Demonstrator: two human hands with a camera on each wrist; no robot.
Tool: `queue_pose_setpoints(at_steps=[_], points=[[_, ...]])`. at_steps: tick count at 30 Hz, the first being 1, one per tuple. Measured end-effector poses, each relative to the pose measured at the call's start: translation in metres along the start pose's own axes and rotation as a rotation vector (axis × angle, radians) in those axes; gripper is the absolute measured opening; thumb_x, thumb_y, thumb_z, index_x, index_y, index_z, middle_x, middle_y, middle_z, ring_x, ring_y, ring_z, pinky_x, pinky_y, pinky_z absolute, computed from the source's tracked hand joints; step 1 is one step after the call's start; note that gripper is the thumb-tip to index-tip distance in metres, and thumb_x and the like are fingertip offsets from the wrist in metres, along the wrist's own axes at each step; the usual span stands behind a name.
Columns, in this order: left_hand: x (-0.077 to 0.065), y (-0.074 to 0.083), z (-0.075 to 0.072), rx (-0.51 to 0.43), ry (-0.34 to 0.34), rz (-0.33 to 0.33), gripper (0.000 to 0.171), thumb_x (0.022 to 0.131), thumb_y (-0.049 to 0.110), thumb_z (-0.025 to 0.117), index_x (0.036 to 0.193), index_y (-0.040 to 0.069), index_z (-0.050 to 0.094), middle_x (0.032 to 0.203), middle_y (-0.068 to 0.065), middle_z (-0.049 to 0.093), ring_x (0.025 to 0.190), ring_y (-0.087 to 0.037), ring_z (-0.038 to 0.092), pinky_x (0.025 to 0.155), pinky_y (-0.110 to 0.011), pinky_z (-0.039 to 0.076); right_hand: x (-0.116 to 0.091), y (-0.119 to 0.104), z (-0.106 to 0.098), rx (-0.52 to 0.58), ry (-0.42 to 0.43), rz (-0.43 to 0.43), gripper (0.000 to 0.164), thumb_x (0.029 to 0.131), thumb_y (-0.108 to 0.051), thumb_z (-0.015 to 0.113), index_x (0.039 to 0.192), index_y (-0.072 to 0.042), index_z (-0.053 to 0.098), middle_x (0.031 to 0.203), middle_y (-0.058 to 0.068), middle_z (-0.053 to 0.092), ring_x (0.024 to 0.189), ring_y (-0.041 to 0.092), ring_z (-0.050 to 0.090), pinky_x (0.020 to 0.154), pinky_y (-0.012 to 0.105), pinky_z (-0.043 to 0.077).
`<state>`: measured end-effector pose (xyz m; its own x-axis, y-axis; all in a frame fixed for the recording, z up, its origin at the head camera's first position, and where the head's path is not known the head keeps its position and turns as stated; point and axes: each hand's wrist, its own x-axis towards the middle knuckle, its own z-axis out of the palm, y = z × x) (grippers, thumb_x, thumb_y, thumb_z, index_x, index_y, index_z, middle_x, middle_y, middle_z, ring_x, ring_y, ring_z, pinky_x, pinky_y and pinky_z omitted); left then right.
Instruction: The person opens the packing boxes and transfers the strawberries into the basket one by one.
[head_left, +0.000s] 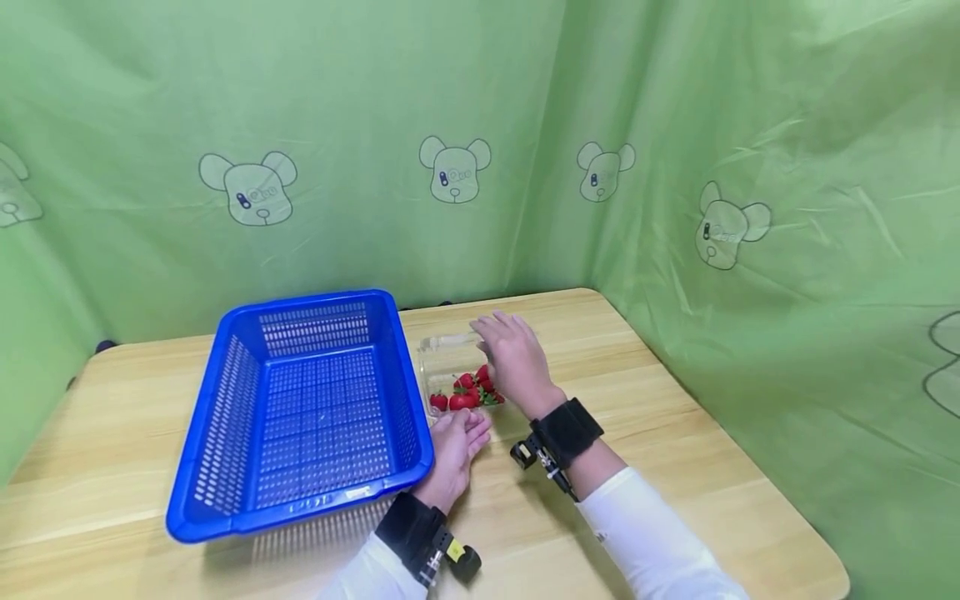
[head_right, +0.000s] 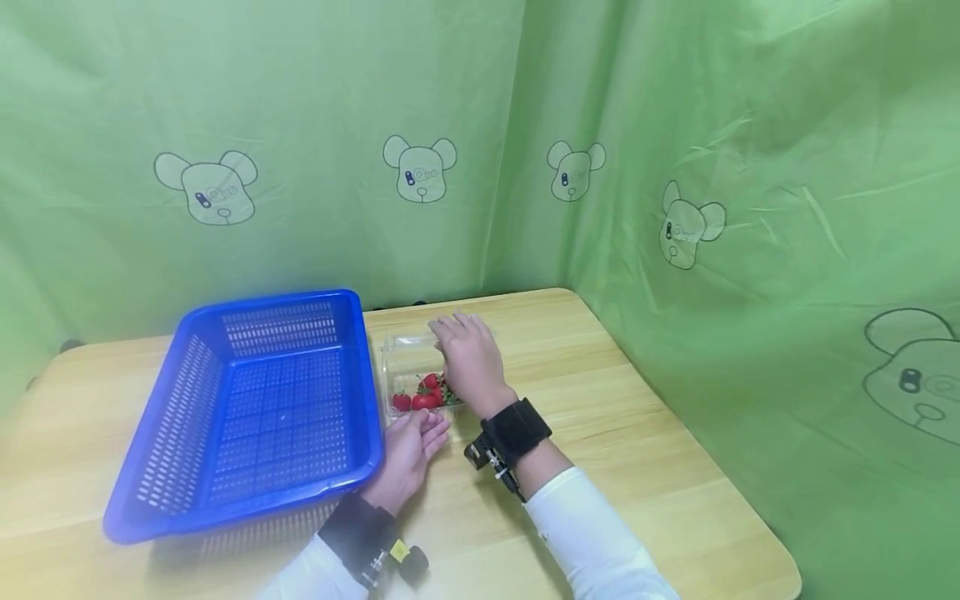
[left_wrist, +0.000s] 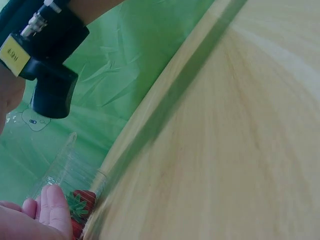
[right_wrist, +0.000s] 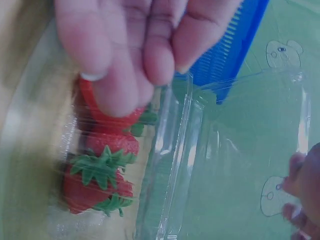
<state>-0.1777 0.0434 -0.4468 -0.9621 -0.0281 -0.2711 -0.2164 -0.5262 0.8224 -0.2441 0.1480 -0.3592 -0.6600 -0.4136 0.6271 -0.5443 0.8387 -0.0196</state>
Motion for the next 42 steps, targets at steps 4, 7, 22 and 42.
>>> queue_pose_setpoints(at_steps=[4,7,22,42], points=[[0.0,0.001,-0.002,0.002,-0.019,-0.005,0.025,0.101,0.01,0.041,0.107,-0.012,0.053,0.119,-0.033,0.057,0.112,-0.041,0.056,0.098,-0.048,0.047,0.009,0.004,0.001,0.048,0.034,0.032,0.038,0.087,-0.004,0.065,0.124,-0.001,0.058,0.129,0.02,0.059,0.126,0.035,0.046,0.11,0.054,0.032],[-0.001,0.003,-0.003,0.011,-0.039,-0.022,0.028,0.102,0.012,0.041,0.111,-0.013,0.051,0.122,-0.033,0.055,0.114,-0.041,0.054,0.099,-0.048,0.047,0.012,0.006,0.0,0.09,0.063,0.06,0.037,0.089,-0.004,0.061,0.126,0.0,0.056,0.132,0.022,0.055,0.129,0.035,0.043,0.111,0.054,0.03],[-0.028,0.017,0.001,0.16,-0.14,-0.088,0.023,0.095,0.005,0.051,0.112,-0.011,0.05,0.09,-0.008,0.059,0.08,-0.019,0.062,0.075,-0.029,0.056,-0.002,0.0,0.004,0.503,0.119,0.28,0.012,0.088,-0.005,0.063,0.098,-0.001,0.058,0.092,0.017,0.068,0.087,0.029,0.063,0.079,0.045,0.054],[-0.103,0.094,-0.025,1.319,-0.609,0.37,0.053,0.088,0.048,0.061,0.13,0.015,0.055,0.124,-0.006,0.062,0.101,-0.017,0.061,0.08,-0.032,0.054,-0.021,0.014,0.003,1.834,-0.204,0.438,0.038,0.1,-0.006,0.044,0.066,-0.013,0.03,0.091,-0.002,0.066,0.08,0.01,0.062,0.069,0.02,0.053]])
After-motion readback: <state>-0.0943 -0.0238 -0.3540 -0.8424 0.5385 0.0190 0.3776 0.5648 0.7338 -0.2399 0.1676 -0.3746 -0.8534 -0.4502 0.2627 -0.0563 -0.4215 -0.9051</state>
